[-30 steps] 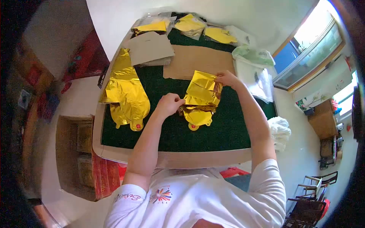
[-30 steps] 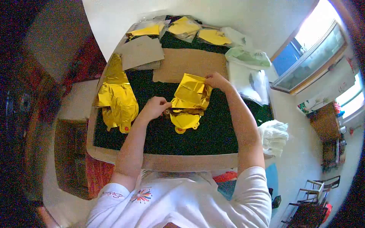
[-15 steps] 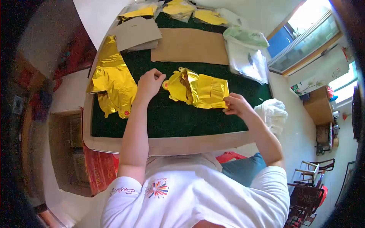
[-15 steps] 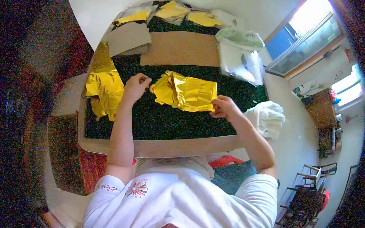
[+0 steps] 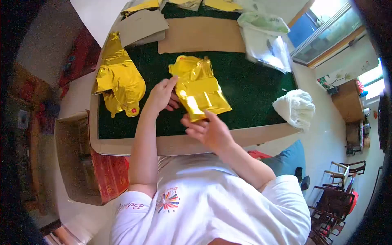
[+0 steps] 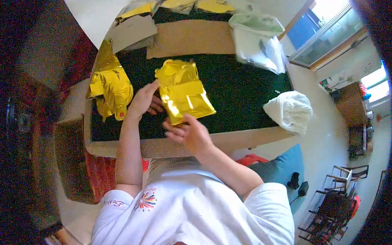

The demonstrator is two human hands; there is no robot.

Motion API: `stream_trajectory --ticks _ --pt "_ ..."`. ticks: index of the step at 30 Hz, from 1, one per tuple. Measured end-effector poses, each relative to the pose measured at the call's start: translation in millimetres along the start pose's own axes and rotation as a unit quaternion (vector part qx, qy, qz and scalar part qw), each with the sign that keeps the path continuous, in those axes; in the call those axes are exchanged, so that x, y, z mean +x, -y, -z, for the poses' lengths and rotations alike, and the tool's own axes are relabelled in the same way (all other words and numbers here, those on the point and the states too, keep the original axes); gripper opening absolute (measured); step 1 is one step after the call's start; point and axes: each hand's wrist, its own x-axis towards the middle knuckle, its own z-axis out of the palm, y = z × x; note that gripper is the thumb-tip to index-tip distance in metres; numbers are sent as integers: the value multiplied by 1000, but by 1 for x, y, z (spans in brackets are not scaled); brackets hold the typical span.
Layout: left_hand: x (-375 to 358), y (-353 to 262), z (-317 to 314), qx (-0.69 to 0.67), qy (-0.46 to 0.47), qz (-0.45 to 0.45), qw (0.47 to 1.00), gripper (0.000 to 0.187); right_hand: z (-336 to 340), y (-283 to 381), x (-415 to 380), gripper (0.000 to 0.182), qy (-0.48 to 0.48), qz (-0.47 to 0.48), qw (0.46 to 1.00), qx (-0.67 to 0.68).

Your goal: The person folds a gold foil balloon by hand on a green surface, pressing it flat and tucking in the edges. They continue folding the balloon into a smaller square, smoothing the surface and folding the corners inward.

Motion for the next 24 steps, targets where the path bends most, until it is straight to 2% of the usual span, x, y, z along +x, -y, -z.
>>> stream_trajectory --ticks 1,2,3,4,6,8,10,12,14,16,18,20,22,23,24 --pt "2 5 0 24 -62 -43 997 54 -1 -7 -5 37 -3 -4 1000 7" --pt "4 9 1 49 -122 -87 988 55 -2 -14 -12 36 39 -66 997 -28" --pt "3 12 3 53 -120 -82 988 55 -5 -19 -18 35 81 -127 987 -64" --pt "3 15 8 99 -139 -101 980 50 -6 -17 -24 35 80 -129 987 -59" --pt "0 18 15 187 -176 -140 956 46 -4 -1 -38 43 74 -81 970 -215" --pt "-2 21 15 187 -151 -123 963 50 -3 19 -46 39 48 -91 965 -239" --pt "5 32 10 150 -144 -163 964 54 0 42 -48 30 116 -112 881 -444" --pt "14 33 1 149 -150 -156 965 60 4 65 -34 21 52 64 852 -517" --pt "18 28 -10 150 -167 -179 958 65 30 96 8 17 -21 281 766 -578" --pt "23 27 -24 151 -185 -185 953 67 31 125 36 15 -104 331 706 -618" --pt "24 22 -37 157 -213 -225 938 66 25 134 53 16 -129 340 686 -630" --pt "23 17 -43 141 -204 -214 945 63 23 137 61 17 -155 348 665 -642" --pt "16 8 -48 239 -263 -269 895 62 24 144 66 19 -159 406 562 -702" --pt "10 5 -51 347 -340 -331 809 52 27 145 67 19 -159 408 562 -702" --pt "11 3 -54 347 -340 -333 808 52 31 143 66 19 -132 459 492 -728"
